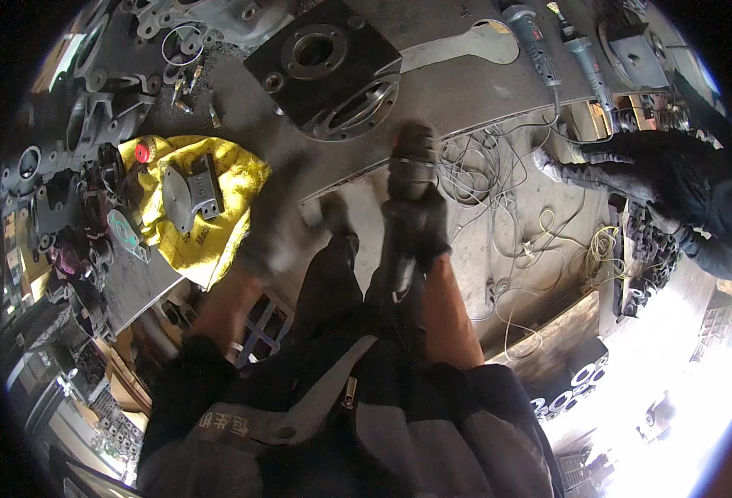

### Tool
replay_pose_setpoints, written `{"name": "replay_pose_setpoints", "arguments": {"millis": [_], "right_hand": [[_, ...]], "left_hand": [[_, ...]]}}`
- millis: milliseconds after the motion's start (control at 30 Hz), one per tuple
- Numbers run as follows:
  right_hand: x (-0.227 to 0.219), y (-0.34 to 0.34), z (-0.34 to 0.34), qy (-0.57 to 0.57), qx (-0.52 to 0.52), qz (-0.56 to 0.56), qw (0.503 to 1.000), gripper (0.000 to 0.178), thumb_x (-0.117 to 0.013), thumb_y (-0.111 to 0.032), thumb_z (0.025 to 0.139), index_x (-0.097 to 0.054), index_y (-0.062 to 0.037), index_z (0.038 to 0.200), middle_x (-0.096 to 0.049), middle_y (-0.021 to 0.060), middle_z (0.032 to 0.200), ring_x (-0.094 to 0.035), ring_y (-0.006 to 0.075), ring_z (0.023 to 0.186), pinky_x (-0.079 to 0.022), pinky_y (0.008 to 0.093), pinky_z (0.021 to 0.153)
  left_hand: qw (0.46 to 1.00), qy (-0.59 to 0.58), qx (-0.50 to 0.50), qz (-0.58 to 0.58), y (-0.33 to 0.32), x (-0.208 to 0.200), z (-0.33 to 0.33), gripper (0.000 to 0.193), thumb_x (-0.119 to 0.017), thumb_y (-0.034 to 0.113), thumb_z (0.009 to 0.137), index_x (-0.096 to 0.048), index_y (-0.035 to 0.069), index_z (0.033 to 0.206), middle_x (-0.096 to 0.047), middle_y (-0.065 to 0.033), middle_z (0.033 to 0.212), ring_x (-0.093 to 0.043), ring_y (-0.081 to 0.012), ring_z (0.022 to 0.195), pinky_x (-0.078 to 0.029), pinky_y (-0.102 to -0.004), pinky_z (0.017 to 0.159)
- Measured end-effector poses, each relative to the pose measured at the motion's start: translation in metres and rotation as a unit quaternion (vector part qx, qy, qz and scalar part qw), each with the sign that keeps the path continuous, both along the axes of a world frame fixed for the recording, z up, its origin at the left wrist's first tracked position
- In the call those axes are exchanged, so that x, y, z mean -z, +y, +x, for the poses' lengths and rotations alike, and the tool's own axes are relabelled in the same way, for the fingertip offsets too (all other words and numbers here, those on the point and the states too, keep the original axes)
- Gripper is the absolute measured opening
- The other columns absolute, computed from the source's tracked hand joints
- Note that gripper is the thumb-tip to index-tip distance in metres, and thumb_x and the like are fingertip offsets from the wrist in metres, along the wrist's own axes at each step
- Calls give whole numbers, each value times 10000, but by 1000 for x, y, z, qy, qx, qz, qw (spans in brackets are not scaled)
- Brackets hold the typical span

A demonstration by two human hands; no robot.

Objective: The person uses an angle grinder to smooth the surface of a metal part on a workbench. They reposition the part and continue grinding different areas, then place the part on top of another metal component.

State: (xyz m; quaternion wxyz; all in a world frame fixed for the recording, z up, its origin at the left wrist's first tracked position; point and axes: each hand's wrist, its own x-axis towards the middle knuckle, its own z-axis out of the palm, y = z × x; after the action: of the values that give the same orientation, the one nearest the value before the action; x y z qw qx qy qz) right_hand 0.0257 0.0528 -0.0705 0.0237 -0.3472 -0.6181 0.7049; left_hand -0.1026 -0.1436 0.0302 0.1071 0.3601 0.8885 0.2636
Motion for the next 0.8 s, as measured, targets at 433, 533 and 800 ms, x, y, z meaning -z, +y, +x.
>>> {"name": "replay_pose_setpoints", "arguments": {"millis": [433,533,800], "right_hand": [[-16,32,30,-7,27,-83,996,418,-685,-62,719,-638,23,1126,-664,82,839,-665,207,685,-562,336,634],[-14,31,27,-1,36,-82,996,388,-684,-70,727,-641,15,1104,-666,81,839,-668,203,683,-558,331,626],[-31,37,5,-13,-6,-51,999,313,-676,-95,754,-659,7,1049,-689,86,823,-678,194,693,-553,320,626]], "left_hand": [[866,369,243,-235,41,-8,-135,960,-741,616,713,-492,29,1431,-603,-154,1230,-534,-289,1220,-344,-447,1122],[903,379,140,-147,70,-1,-110,811,-746,617,704,-642,-6,1212,-657,-149,1045,-623,-294,1021,-427,-472,997],[958,274,-68,-47,102,-1,-85,820,-785,517,770,-536,-22,1335,-651,-208,1135,-622,-385,1096,-490,-503,943]]}}
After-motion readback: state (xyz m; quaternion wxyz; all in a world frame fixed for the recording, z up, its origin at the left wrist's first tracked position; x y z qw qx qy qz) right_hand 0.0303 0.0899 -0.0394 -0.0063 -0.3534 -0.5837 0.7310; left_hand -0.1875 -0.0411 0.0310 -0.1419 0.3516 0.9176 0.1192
